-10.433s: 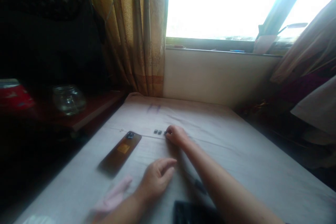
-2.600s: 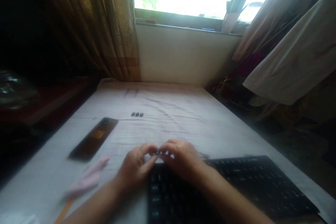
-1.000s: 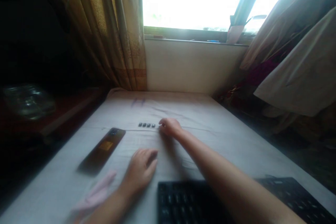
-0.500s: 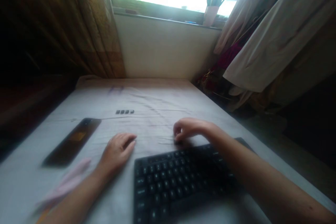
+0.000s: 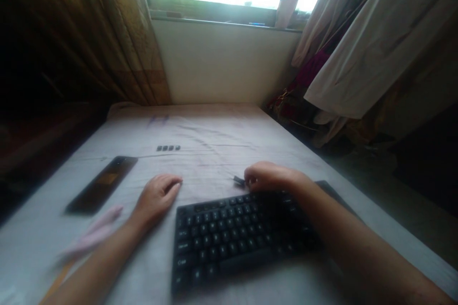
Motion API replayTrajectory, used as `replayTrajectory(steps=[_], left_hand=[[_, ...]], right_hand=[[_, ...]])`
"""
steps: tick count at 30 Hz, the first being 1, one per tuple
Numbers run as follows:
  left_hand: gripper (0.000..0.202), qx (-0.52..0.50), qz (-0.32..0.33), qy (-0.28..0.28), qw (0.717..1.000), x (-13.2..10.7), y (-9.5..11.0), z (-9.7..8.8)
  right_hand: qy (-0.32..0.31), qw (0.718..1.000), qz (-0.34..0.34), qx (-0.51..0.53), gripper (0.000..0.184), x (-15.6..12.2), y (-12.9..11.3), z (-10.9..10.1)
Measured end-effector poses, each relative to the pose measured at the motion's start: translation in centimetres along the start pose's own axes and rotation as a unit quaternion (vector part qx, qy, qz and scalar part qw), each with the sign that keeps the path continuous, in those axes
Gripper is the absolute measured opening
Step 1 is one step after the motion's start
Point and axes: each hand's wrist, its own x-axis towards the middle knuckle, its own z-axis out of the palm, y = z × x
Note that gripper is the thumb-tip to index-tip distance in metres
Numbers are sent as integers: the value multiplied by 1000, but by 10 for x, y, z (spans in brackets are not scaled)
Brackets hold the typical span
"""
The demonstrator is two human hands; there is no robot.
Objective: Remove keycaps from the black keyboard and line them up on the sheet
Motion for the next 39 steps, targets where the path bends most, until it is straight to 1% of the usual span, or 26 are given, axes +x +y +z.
replayTrajectory(steps=[3, 5, 6, 8, 10, 13, 16, 18, 22, 28, 31, 39], left_hand=[[23, 4, -2, 0, 1000, 0, 0, 1], [23, 5, -3, 0, 1000, 0, 1, 1], [23, 6, -3, 0, 1000, 0, 2, 1], [23, 6, -3, -2, 1000, 0, 3, 1], [23, 7, -3, -4, 1000, 0, 4, 1], [23, 6, -6, -6, 1000, -2, 4, 0], [22, 9, 0, -15, 1000, -4, 3, 0], [21, 12, 9, -22, 1000, -4, 2, 0], [22, 13, 14, -25, 1000, -4, 2, 0], [22, -1, 9, -26, 1000, -3, 1, -1], [22, -6, 8, -25, 1000, -4, 1, -2], [21, -6, 3, -31, 999, -3, 3, -1]], right_hand=[[44, 997, -5, 70, 26, -3, 7, -3], [77, 982, -16, 169, 22, -7, 10, -4], [88, 969, -25, 230, 19, -9, 11, -4], [95, 932, -48, 346, 11, -11, 11, -3], [93, 895, -74, 430, 8, -12, 8, -1], [79, 857, -96, 501, 14, -10, -2, 3], [54, 835, -100, 538, 20, -7, -14, 8], [36, 837, -105, 536, 16, -6, -20, 11], [23, 857, -116, 501, 6, -5, -27, 16], [54, 875, -140, 460, 2, -4, -36, 23], [65, 886, -155, 433, 3, -3, -40, 27], [95, 912, -183, 355, 6, 1, -41, 35]])
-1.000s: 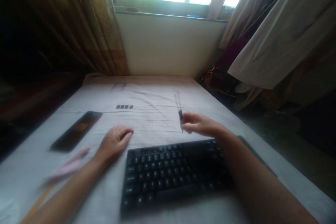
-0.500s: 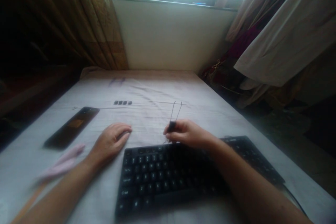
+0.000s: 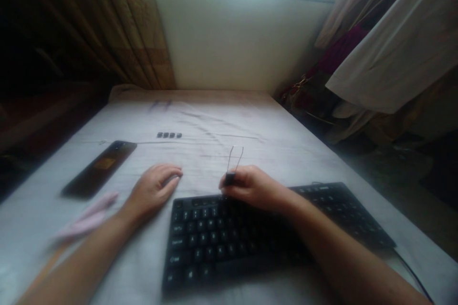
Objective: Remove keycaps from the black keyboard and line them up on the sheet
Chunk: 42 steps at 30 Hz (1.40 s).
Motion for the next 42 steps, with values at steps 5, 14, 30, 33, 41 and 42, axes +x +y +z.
replayTrajectory(steps=[5, 14, 30, 33, 41, 42], left_hand=[[21, 5, 6, 1, 1000, -1, 0, 0], [21, 7, 12, -2, 1000, -1, 1, 0], [27, -36, 48, -120, 991, -8, 22, -2], [26, -37, 48, -122, 991, -8, 22, -3], [24, -46, 43, -109, 992, -8, 22, -3], [22, -49, 43, -101, 993, -8, 23, -4]], right_hand=[[8, 995, -27, -98, 7, -1, -5, 2], [-11, 958, -48, -283, 18, -3, -21, 15], [-5, 976, -88, -198, 20, 0, -6, 9], [-10, 995, -47, -85, 18, -1, -6, 5], [49, 992, -15, 118, 17, -2, -8, 7], [51, 993, -23, 104, 16, -2, -9, 9]])
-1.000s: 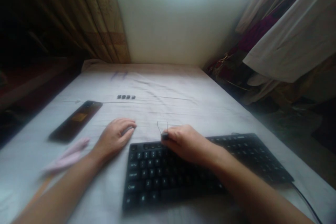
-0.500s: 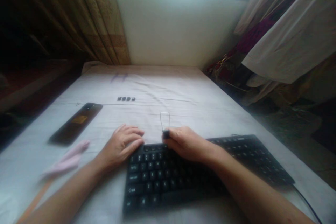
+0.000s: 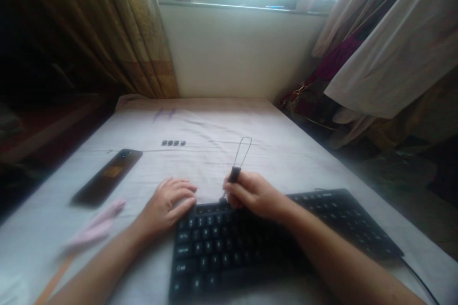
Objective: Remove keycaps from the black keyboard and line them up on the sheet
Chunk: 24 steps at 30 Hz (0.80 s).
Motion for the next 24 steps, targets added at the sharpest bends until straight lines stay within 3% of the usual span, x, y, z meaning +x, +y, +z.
replayTrajectory(steps=[6, 12, 18, 24], left_hand=[[21, -43, 10, 59, 997, -3, 24, 3], [20, -98, -1, 101, 990, -5, 56, 9], [11, -166, -47, 103, 980, -8, 59, 12], [14, -202, -122, 78, 969, -6, 56, 9]], right_hand=[[36, 996, -57, -50, 15, -2, -8, 13], [33, 993, -101, -47, 17, -4, -17, 19], [46, 985, -155, -65, 13, -5, -18, 25], [124, 958, -221, -135, 13, -4, -7, 24]])
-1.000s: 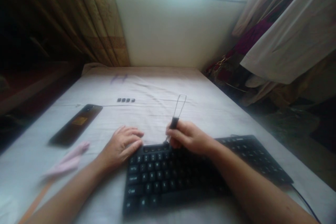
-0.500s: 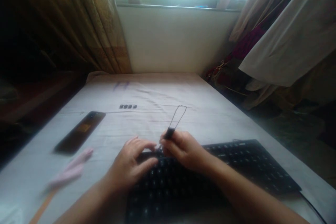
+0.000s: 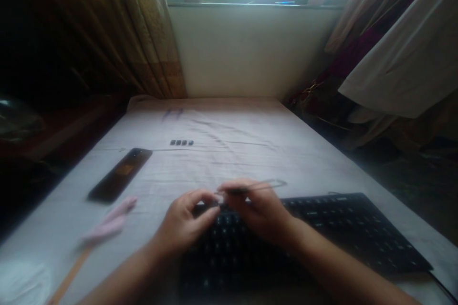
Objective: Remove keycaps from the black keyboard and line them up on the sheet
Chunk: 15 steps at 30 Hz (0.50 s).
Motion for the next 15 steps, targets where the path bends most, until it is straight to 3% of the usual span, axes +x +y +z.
replayTrajectory(steps=[2, 4, 8, 11, 15], left_hand=[[16, 0, -17, 4, 1000, 2, -2, -3], [20, -8, -39, 13, 999, 5, -5, -5], [24, -48, -65, 26, 996, 9, -13, -11], [22, -86, -73, 28, 993, 12, -17, -12], [22, -130, -83, 14, 988, 13, -20, -11]], right_hand=[[-8, 998, -19, -62, 17, -1, 7, -2], [-62, 987, -29, -146, 23, -3, 11, -4], [-181, 935, -54, -301, 22, -4, 9, -4], [-222, 907, -68, -350, 15, -3, 3, -2], [-241, 893, -70, -373, 12, -2, 0, -1]])
